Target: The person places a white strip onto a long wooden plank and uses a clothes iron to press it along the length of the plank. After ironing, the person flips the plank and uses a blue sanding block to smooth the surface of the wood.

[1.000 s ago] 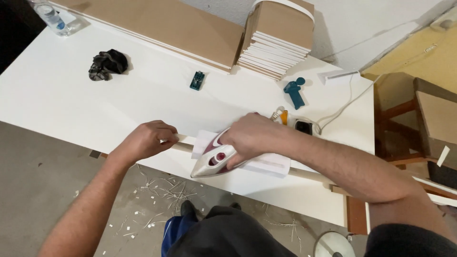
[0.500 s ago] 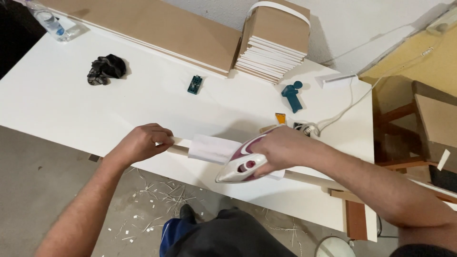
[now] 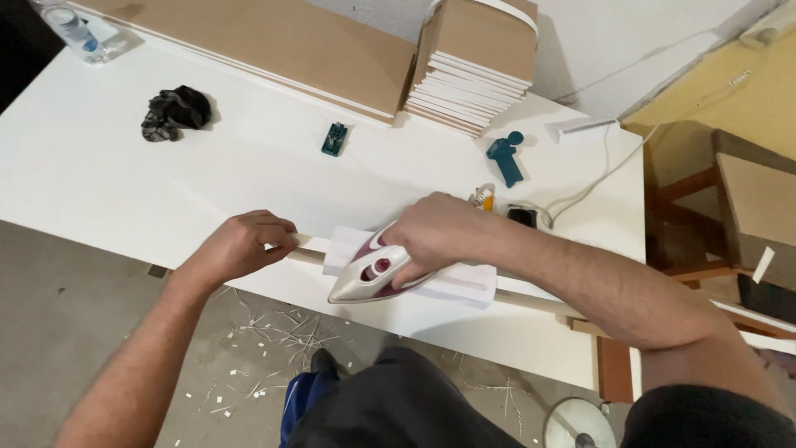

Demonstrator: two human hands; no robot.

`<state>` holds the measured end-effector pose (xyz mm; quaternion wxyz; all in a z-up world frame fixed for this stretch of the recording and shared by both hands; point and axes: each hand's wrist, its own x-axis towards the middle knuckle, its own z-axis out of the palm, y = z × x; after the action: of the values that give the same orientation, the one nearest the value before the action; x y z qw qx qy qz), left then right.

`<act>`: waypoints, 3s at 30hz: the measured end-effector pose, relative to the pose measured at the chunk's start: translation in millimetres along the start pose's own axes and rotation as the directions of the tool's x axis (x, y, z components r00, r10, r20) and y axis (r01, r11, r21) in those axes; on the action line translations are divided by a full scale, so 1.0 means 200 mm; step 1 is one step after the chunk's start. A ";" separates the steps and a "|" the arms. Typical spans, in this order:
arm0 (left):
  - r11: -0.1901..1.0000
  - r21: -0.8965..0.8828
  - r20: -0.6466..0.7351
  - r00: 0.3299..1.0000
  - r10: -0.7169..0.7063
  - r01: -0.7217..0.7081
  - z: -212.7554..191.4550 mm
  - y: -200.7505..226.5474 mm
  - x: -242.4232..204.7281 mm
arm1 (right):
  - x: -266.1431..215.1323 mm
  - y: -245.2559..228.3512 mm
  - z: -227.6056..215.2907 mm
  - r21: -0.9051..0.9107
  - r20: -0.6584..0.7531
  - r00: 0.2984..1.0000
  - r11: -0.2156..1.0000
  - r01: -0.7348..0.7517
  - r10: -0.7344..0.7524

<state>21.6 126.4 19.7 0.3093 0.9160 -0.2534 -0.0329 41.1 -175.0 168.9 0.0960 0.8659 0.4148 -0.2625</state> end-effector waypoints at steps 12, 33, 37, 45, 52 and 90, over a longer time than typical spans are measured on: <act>0.960 0.260 -0.205 0.965 0.164 -0.108 0.17 -0.09 -0.08 | -0.43 0.18 0.21 0.014 0.071 0.992 0.994 -0.106 0.104; 0.376 -0.840 -0.043 0.643 -0.764 0.391 0.37 0.22 -0.16 | -0.23 0.02 0.03 0.002 0.143 0.975 0.985 -0.172 0.170; 0.401 -0.845 -0.096 0.637 -0.765 0.353 0.38 0.03 -0.19 | -0.10 -0.04 -0.02 -0.009 0.146 0.974 0.985 -0.175 0.175; 0.412 -0.898 -0.211 0.666 -0.716 0.158 0.35 -0.01 -0.24 | -0.02 -0.08 -0.05 -0.054 0.175 0.971 0.986 -0.158 0.165; 0.427 -0.891 -0.190 0.728 -0.658 0.154 0.32 -0.04 -0.28 | 0.13 -0.19 -0.15 -0.034 0.124 0.988 0.995 -0.093 0.097; 0.004 -0.968 -0.202 0.773 -0.601 -0.251 0.71 -0.31 -0.26 | 0.47 -0.36 -0.31 -0.036 0.040 0.997 0.997 0.063 -0.062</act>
<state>-25.9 115.7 -135.3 0.9049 0.4154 0.0822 0.0429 57.2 -42.7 174.9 0.1119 0.8454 0.4445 -0.2742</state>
